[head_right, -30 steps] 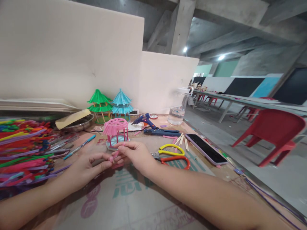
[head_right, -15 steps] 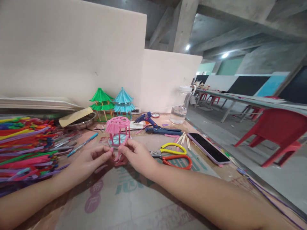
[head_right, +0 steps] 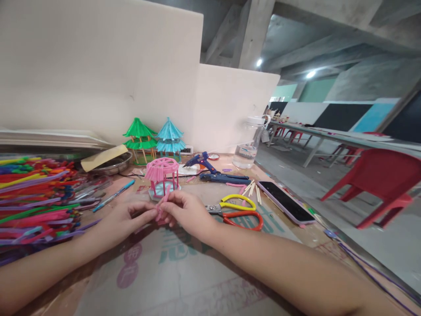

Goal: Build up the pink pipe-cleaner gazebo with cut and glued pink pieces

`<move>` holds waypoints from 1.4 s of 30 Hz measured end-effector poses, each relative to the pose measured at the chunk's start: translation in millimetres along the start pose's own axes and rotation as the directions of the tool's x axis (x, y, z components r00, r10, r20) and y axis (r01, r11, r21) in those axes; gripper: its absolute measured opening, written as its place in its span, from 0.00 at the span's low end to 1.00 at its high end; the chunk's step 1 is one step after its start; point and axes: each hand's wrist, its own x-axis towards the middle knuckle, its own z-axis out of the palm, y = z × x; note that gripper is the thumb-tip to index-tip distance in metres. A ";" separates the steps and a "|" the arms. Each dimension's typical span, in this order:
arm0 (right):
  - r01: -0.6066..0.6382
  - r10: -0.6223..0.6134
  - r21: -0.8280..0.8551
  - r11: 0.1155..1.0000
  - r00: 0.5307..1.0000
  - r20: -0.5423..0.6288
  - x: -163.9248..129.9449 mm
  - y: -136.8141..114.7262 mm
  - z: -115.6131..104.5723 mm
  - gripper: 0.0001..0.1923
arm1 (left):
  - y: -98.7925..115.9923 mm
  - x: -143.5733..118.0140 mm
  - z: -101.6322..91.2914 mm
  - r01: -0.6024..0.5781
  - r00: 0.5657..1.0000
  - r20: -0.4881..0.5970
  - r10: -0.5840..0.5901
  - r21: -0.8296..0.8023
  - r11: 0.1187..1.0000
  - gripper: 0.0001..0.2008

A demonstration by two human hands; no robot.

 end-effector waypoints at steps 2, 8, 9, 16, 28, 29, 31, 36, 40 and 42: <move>-0.006 0.006 0.012 1.000 1.000 -0.006 0.0 0.3 0.0 0.12 | 0.0 0.4 -0.1 -0.003 1.000 -0.005 0.003 -0.028 1.000 0.14; -0.035 0.035 0.008 0.999 0.999 -0.021 -2.0 -3.1 2.3 0.11 | -2.6 0.9 0.4 0.032 0.999 -0.003 -0.032 -0.025 0.999 0.15; -0.034 0.034 0.005 0.999 0.999 -0.020 -2.2 -3.7 2.7 0.11 | -3.3 0.7 0.4 0.035 0.999 -0.004 -0.035 -0.015 0.999 0.15; -0.036 0.036 -0.004 0.999 0.999 -0.009 -1.5 -3.5 3.1 0.15 | -2.9 0.3 -0.7 0.041 0.999 0.019 -0.040 -0.035 0.999 0.17; -0.067 0.068 -0.035 0.997 0.997 0.024 -0.6 -1.5 2.5 0.17 | -5.3 1.3 -0.8 0.061 0.998 0.033 -0.058 -0.106 0.992 0.15; -0.065 0.066 -0.040 0.997 0.998 0.023 -0.6 -1.6 2.5 0.17 | -5.6 1.7 -0.9 0.065 0.997 0.041 -0.061 -0.104 0.992 0.15; -0.066 0.067 -0.047 0.997 0.998 0.019 -0.8 -2.0 2.7 0.16 | -5.8 2.3 -1.2 0.069 0.996 0.055 -0.064 -0.094 0.993 0.15; -0.068 0.069 -0.051 0.996 0.997 0.015 -1.1 -3.6 4.3 0.14 | -3.6 1.7 -1.4 0.102 0.992 0.074 -0.101 -0.008 0.995 0.15; -0.060 0.061 -0.041 0.997 0.998 0.008 -1.3 -5.0 5.5 0.12 | -2.4 1.1 -1.1 0.075 0.995 0.072 -0.072 -0.032 0.997 0.15; -0.065 0.065 -0.035 0.997 0.998 0.010 -1.4 -5.8 5.7 0.11 | -1.1 1.8 -1.1 0.053 0.997 0.060 -0.049 -0.071 0.996 0.15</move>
